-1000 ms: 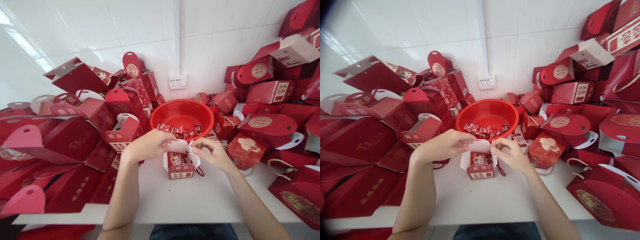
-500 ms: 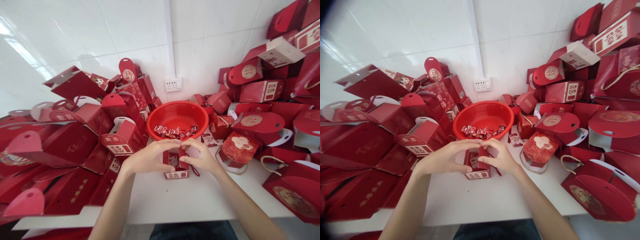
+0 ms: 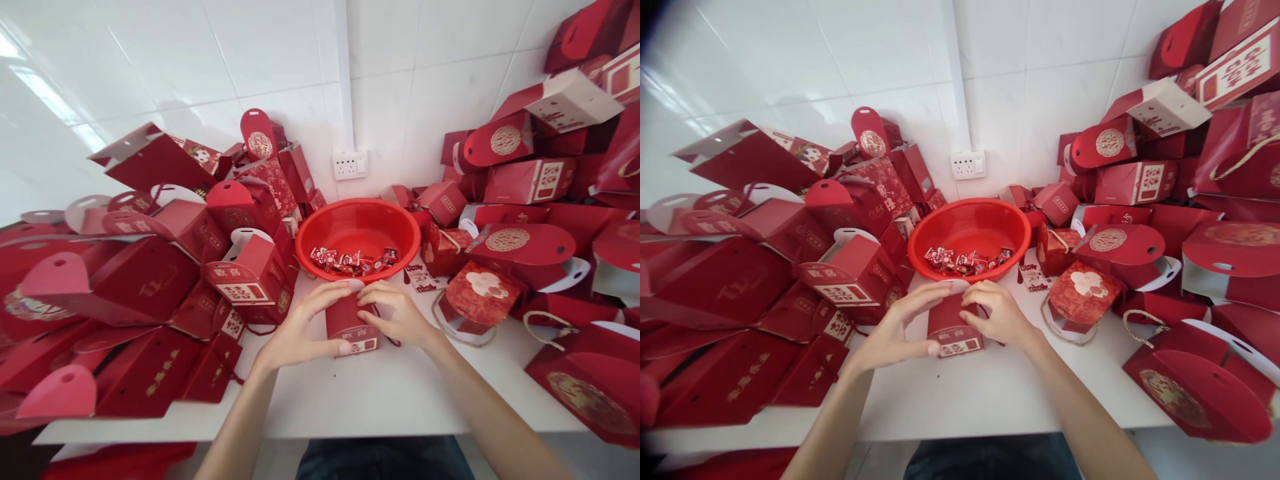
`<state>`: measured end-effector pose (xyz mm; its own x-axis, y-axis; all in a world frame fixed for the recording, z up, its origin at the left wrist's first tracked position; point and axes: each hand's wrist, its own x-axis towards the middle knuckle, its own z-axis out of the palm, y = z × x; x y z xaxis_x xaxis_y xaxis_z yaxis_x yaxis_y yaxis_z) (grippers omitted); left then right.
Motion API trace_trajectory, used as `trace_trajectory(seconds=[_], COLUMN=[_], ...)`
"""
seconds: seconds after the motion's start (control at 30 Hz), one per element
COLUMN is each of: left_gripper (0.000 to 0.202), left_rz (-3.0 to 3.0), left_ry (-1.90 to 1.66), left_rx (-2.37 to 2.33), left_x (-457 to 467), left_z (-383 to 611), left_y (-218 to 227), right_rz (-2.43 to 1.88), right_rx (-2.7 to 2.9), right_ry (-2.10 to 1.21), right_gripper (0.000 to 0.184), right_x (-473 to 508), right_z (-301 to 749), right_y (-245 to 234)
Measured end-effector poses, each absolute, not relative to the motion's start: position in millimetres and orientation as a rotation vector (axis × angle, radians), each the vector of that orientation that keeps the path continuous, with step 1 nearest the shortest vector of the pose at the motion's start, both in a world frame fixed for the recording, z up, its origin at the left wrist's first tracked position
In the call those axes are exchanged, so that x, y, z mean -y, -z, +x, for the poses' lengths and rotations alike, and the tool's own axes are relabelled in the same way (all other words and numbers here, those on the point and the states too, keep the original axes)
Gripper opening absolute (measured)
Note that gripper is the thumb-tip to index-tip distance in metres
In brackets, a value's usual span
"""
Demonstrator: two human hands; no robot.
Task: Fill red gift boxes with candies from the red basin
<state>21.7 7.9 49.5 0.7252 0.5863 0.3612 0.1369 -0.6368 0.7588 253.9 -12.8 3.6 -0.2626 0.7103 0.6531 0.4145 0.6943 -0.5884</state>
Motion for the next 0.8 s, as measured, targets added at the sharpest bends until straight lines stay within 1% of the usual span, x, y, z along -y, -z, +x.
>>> trace_trajectory(seconds=[0.13, 0.27, 0.37, 0.47, 0.53, 0.67, 0.73, 0.8], left_gripper=[0.054, 0.063, 0.066, 0.066, 0.059, 0.029, 0.025, 0.025], left_rz=[2.204, 2.243, 2.249, 2.200, 2.165, 2.143, 2.129, 2.106], left_ry=[-0.975, -1.078, -1.084, -1.077, -1.067, -1.001, -0.983, -0.952], left_rx=[-0.759, -0.918, -0.951, -0.937, -0.916, -0.947, -1.000, -1.041], left_x=[-6.9, -9.7, -11.1, -10.3, -8.9, -5.0, -3.0, -1.1], left_z=[22.4, 22.2, 21.4, 21.6, 22.3, 23.2, 22.5, 20.4], left_y=[-37.6, -26.1, -21.9, -19.9, -18.7, -15.9, -14.5, -13.7], right_rz=[-0.880, -0.878, -0.902, -0.945, -0.967, -1.028, -1.108, -1.208], right_rx=[1.898, 1.940, 1.954, 1.956, 1.934, 1.907, 1.932, 1.968], right_ry=[-0.393, -0.390, -0.352, -0.304, -0.282, -0.238, -0.222, -0.247], right_gripper=[0.006, 0.011, 0.016, 0.017, 0.018, 0.020, 0.024, 0.023], right_x=[13.2, 12.8, 13.5, 15.3, 16.4, 16.9, 16.3, 15.6], right_z=[250.5, 249.2, 249.5, 251.6, 254.7, 263.8, 267.9, 270.9], right_y=[-3.9, -6.1, -9.5, -13.6, -16.2, -20.5, -21.7, -21.5])
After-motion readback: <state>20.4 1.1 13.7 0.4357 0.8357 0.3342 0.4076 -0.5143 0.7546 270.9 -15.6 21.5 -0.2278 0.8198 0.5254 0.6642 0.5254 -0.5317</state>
